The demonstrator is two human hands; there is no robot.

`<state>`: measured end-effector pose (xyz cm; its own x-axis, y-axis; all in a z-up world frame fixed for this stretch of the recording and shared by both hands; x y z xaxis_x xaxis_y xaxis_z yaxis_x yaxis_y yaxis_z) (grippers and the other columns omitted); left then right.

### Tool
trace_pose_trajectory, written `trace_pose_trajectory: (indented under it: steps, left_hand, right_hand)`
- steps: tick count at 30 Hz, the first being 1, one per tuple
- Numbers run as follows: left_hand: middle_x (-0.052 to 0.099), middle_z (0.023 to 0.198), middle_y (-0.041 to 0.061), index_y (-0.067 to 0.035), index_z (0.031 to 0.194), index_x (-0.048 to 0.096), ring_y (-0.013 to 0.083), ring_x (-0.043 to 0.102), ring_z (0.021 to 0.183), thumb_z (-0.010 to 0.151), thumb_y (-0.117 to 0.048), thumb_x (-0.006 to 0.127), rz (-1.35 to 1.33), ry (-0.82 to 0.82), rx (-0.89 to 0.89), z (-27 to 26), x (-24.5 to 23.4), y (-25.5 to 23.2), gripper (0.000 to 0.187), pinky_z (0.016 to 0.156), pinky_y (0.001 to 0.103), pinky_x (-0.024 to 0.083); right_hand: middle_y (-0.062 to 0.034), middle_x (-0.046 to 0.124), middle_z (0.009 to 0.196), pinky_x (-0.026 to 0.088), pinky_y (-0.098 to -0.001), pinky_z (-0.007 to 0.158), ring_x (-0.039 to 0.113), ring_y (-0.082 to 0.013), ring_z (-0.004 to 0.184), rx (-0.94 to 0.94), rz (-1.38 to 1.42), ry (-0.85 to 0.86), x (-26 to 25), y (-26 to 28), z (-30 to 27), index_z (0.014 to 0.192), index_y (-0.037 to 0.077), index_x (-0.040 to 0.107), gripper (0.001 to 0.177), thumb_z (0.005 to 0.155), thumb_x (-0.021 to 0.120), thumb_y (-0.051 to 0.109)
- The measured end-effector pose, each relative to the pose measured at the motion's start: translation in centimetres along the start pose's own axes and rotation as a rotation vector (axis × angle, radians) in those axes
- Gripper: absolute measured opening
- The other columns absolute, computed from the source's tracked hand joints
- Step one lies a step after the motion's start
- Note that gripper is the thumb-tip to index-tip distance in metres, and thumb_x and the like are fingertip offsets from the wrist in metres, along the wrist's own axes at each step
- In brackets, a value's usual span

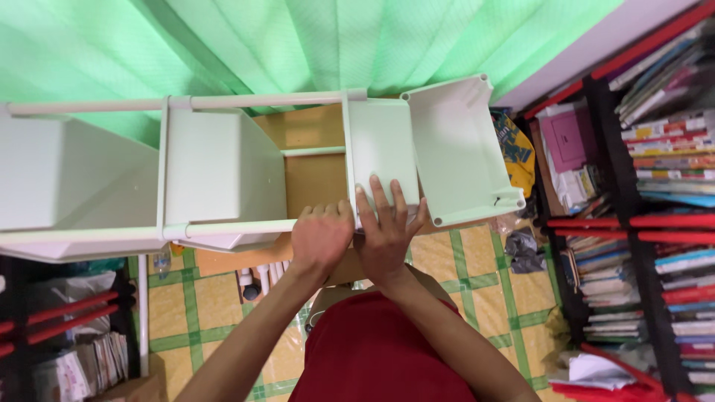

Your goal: The person assembles a white plastic storage rack by inserting vertical and horizontal rods into the corner holes of stacked bins. They repeatedly adjust and press the rods to secure the structure, working with multiple bins and rods on a tiled floor.

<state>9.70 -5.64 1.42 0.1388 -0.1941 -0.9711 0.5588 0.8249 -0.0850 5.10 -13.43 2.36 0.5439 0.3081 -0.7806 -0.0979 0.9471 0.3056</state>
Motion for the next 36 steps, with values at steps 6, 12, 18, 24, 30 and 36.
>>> trace_pose_trajectory:
  steps: [6, 12, 18, 24, 30, 36]
  left_hand:
    - [0.071, 0.067, 0.019, -0.009, 0.065, 0.073, 0.0355, 0.072, 0.062, 0.07, -0.016, 0.074, -0.173, 0.402, -0.105, 1.2, 2.0, 0.9, 0.008, 0.056, 0.046, 0.057]
    - [0.07, 0.074, 0.017, -0.006, 0.076, 0.072, 0.0349, 0.071, 0.073, 0.07, -0.017, 0.074, -0.2, 0.432, -0.137, 1.5, 0.8, 1.0, 0.012, 0.066, 0.046, 0.055]
    - [0.058, 0.08, 0.01, -0.007, 0.089, 0.058, 0.0259, 0.06, 0.081, 0.075, -0.015, 0.065, 0.055, -0.233, -0.001, -1.1, -5.5, -2.1, 0.018, 0.084, 0.044, 0.048]
    - [0.059, 0.075, 0.006, -0.007, 0.089, 0.063, 0.0222, 0.06, 0.073, 0.082, -0.012, 0.064, 0.086, -0.17, -0.069, -1.0, -1.7, -0.9, 0.009, 0.067, 0.039, 0.046]
    - [0.066, 0.065, 0.008, -0.007, 0.078, 0.067, 0.0238, 0.068, 0.062, 0.077, -0.011, 0.069, 0.081, -0.067, -0.032, -0.3, -0.7, -0.4, 0.005, 0.057, 0.038, 0.053]
    - [0.067, 0.061, 0.013, -0.01, 0.064, 0.07, 0.033, 0.069, 0.059, 0.063, -0.023, 0.083, -0.168, 0.4, -0.16, 0.7, 1.7, 0.7, 0.019, 0.054, 0.045, 0.053]
  right_hand:
    - [-0.0072, 0.058, 0.15, 0.013, -0.0686, 0.12, 0.047, -0.0333, 0.145, -0.066, 0.026, 0.026, -0.7, -0.1, 0.6, 0.135, 0.013, 0.067, 0.041, 0.095, 0.066, 0.02]
    - [-0.0115, 0.056, 0.15, 0.015, -0.069, 0.116, 0.046, -0.0344, 0.143, -0.122, 0.038, 0.029, -1.1, 0.1, 0.9, 0.133, 0.009, 0.065, 0.042, 0.096, 0.066, 0.028]
    - [-0.0141, 0.055, 0.153, 0.017, -0.0658, 0.119, 0.046, -0.0332, 0.145, -0.152, -0.006, 0.047, -0.7, -0.2, 0.9, 0.136, 0.01, 0.066, 0.036, 0.101, 0.062, 0.017]
    - [-0.0194, 0.055, 0.151, 0.013, -0.0688, 0.117, 0.047, -0.0377, 0.144, -0.175, 0.095, 0.043, -0.8, -0.1, 0.9, 0.135, 0.004, 0.065, 0.04, 0.097, 0.062, 0.015]
    - [-0.0198, 0.055, 0.151, 0.012, -0.0696, 0.115, 0.046, -0.0404, 0.144, -0.227, 0.15, 0.074, -1.2, -0.1, 1.2, 0.137, 0.002, 0.064, 0.045, 0.095, 0.062, 0.02]
    - [-0.0159, 0.058, 0.15, 0.014, -0.0693, 0.117, 0.049, -0.0372, 0.144, -0.242, 0.099, 0.055, -0.9, -0.4, 1.1, 0.135, 0.004, 0.067, 0.04, 0.101, 0.06, 0.024]
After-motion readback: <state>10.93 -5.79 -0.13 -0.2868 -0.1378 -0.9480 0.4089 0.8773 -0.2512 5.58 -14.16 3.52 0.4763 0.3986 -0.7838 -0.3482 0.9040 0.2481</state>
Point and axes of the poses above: each hand's wrist, its own z-axis towards the middle knuckle, its own x-axis out of the palm, y = z × x, the point moved 10 cm from there along z, towards the middle knuckle
